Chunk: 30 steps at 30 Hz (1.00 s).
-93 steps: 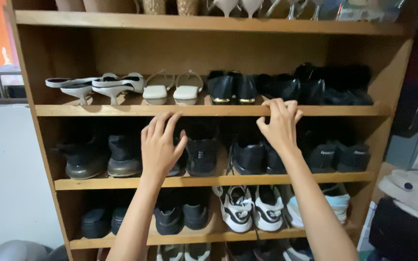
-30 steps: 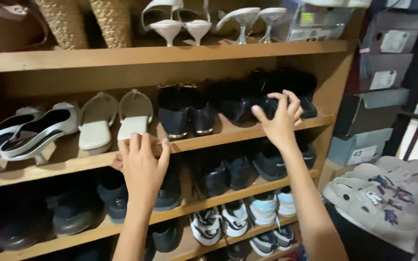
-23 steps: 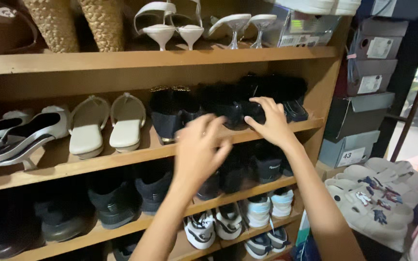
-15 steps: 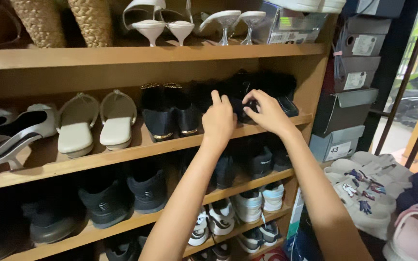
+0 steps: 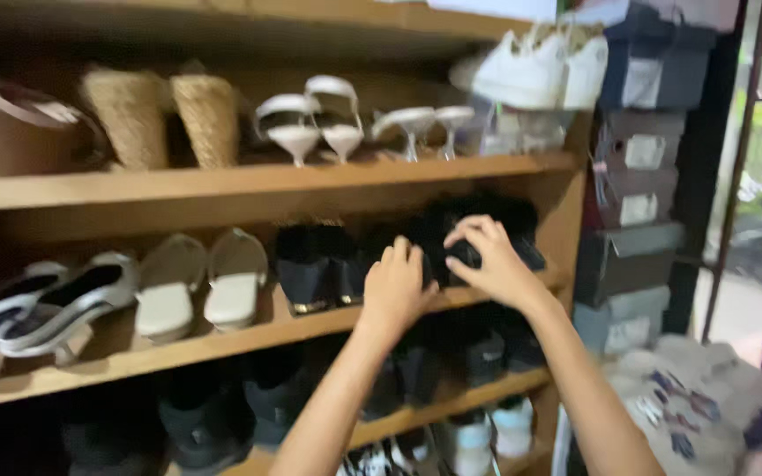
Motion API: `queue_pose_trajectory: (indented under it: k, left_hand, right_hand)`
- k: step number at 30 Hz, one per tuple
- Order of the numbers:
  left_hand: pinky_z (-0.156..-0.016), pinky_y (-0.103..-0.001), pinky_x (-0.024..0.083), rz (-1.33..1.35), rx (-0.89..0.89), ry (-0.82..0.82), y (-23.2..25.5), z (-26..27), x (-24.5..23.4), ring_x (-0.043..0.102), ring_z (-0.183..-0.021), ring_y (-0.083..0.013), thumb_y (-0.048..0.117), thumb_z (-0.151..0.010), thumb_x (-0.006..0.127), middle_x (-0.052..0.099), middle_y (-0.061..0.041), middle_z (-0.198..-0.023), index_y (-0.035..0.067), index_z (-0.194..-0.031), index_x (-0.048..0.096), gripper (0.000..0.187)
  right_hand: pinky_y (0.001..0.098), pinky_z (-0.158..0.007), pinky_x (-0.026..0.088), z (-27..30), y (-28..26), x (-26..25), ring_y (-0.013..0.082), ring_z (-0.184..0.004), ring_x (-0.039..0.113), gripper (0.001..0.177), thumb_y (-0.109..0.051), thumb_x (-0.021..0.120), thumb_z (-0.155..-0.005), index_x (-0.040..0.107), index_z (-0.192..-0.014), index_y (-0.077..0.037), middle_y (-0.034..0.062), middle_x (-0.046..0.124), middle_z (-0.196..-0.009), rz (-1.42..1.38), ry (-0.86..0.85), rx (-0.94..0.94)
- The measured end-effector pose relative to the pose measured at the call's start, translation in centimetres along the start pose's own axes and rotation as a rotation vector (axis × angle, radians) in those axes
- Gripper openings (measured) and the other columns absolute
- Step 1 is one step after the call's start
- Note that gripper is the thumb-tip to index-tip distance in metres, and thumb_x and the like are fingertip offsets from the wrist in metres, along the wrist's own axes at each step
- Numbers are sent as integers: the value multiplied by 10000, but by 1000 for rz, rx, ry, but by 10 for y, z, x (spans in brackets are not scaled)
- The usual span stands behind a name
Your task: The person arranges various shoes on a wooden shoe rack. They pick up and reposition multiple pairs of shoes, including heels, sneakers, and sandals, across several shelves to tidy the collection.
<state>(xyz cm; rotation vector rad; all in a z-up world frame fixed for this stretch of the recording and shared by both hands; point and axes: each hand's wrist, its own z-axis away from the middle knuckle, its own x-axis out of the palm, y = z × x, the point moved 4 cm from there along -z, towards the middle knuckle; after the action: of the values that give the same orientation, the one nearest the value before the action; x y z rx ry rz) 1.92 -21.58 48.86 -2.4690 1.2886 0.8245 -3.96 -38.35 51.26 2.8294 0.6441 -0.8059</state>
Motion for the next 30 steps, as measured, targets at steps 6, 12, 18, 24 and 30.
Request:
queue_pose_trajectory:
  k: [6,12,18,24,30]
  left_hand:
    - [-965,-566,362,-133,-220,425,-21,61,-99,421,-1304,-432,382,-661,858,419,-209,-1453,256,-1339,592,740]
    - [-978,-548,443,-39,-323,461,-51,87,-102,476,-1232,-522,486,-756,799,408,-344,-1426,321,-1446,507,768]
    - [-845,-525,539,103,-430,274,-85,81,-84,620,-1069,-521,382,-808,792,557,-329,-1257,252,-1333,541,596]
    - [-753,-537,552,153,-417,190,-83,79,-84,660,-969,-503,231,-815,798,624,-299,-1100,173,-1281,546,533]
    - [-822,-526,550,51,-253,265,-89,76,-73,642,-1036,-512,198,-799,806,599,-332,-1244,124,-1315,522,593]
  right_hand:
    - [459,-1085,395,-14,-44,-2,356,-1264,452,417,-305,799,-796,653,-1166,-178,125,538,-1314,-56,-57,18]
    - [497,-1079,329,-40,-78,31,413,-1278,376,603,-363,839,-751,641,-1300,-212,168,512,-1397,-35,-112,-90]
    - [430,-995,443,-50,-89,60,305,-1053,509,579,-441,777,-801,610,-1319,-244,106,635,-999,-80,-421,56]
    - [415,-871,421,-44,-101,69,261,-864,568,630,-484,744,-811,535,-1349,-231,45,625,-784,-86,-501,48]
    - [403,-941,382,-42,-95,82,247,-940,587,577,-461,742,-848,534,-1284,-145,54,642,-819,8,-370,-24]
